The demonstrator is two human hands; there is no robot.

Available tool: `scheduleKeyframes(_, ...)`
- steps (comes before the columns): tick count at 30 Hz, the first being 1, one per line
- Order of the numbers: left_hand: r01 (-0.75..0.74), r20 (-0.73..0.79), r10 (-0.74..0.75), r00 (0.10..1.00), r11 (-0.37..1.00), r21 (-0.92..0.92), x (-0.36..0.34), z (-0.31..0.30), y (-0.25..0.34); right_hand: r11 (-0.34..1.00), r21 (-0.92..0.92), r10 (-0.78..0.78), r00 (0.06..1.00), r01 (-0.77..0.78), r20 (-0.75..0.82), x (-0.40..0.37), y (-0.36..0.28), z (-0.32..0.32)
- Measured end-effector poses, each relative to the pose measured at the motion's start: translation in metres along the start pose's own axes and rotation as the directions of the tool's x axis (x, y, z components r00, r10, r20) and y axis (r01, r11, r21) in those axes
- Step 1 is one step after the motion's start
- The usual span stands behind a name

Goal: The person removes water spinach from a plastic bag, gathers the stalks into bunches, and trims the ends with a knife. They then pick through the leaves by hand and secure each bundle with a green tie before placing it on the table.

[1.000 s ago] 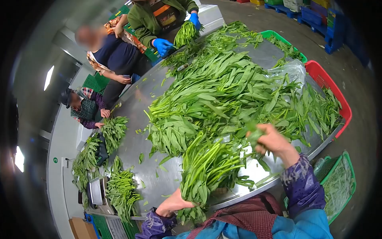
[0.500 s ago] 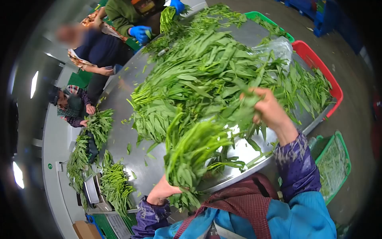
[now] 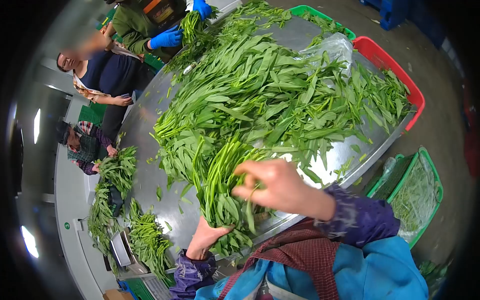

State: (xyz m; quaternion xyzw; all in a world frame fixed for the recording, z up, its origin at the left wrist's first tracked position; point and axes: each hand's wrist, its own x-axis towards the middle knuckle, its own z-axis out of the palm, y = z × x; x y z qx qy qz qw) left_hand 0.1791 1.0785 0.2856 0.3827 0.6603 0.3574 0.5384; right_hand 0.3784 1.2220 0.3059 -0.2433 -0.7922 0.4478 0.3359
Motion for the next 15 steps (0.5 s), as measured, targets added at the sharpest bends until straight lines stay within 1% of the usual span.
scheduleKeyframes(1, -0.039, 0.005, 0.039, 0.999, 0.999, 0.025, 0.001, 0.004, 0.004, 0.997, -0.059, 0.060, 0.997, -0.057, 0.051, 0.000, 0.000, 0.014)
scheduleKeyframes(2, -0.042, 0.009, 0.042, 0.999, 0.999, 0.025, 0.003, 0.007, 0.006, 0.981, -0.159, 0.123, 0.990, -0.112, 0.064, -0.002, 0.002, 0.029)
scheduleKeyframes(4, -0.048, -0.007, 0.049, 0.999, 0.990, 0.131, 0.004, 0.010, 0.008, 1.000, 0.021, -0.006, 1.000, 0.006, 0.021, -0.003, 0.029, 0.048)
scheduleKeyframes(5, -0.111, -0.028, 0.119, 0.993, 0.974, 0.196, 0.004, 0.009, 0.007, 0.939, 0.283, 0.188, 0.981, -0.194, 0.051, 0.003, 0.026, 0.035)
scheduleKeyframes(6, -0.110, -0.032, 0.119, 0.992, 0.975, 0.195, 0.004, 0.006, 0.004, 0.773, 0.514, 0.358, 0.924, -0.373, 0.132, 0.011, 0.024, 0.018)
scheduleKeyframes(8, -0.103, -0.052, 0.122, 0.991, 0.955, 0.278, 0.003, 0.000, -0.006, 0.796, 0.522, 0.359, 0.933, -0.307, 0.002, 0.018, 0.029, -0.005)
scheduleKeyframes(9, -0.101, -0.056, 0.120, 0.991, 0.956, 0.274, 0.001, -0.002, -0.007, 0.721, 0.644, 0.411, 0.906, -0.255, -0.102, 0.021, 0.040, -0.044)
scheduleKeyframes(10, -0.069, -0.062, 0.086, 0.994, 0.970, 0.235, -0.001, -0.005, -0.009, 0.640, 0.747, 0.471, 0.860, -0.181, -0.195, 0.022, 0.049, -0.074)
scheduleKeyframes(11, -0.039, -0.067, 0.053, 0.996, 0.980, 0.194, -0.001, -0.006, -0.009, 0.641, 0.745, 0.470, 0.861, -0.184, -0.192, 0.025, 0.050, -0.072)
scheduleKeyframes(12, -0.039, -0.068, 0.053, 0.996, 0.981, 0.192, -0.001, -0.007, -0.010, 0.822, 0.533, 0.349, 0.916, -0.197, -0.199, 0.030, 0.052, -0.066)
scheduleKeyframes(13, -0.038, -0.053, 0.052, 0.997, 0.973, 0.228, -0.001, -0.007, -0.010, 0.943, 0.284, 0.227, 0.959, -0.172, -0.171, 0.031, 0.058, -0.060)
scheduleKeyframes(14, -0.038, -0.037, 0.050, 0.998, 0.963, 0.266, 0.000, -0.007, -0.009, 0.978, 0.110, 0.186, 0.979, -0.176, -0.088, 0.031, 0.072, -0.048)
scheduleKeyframes(15, -0.041, -0.033, 0.052, 0.998, 0.962, 0.269, 0.001, -0.007, -0.008, 0.978, 0.110, 0.186, 0.978, -0.175, -0.093, 0.028, 0.078, -0.050)
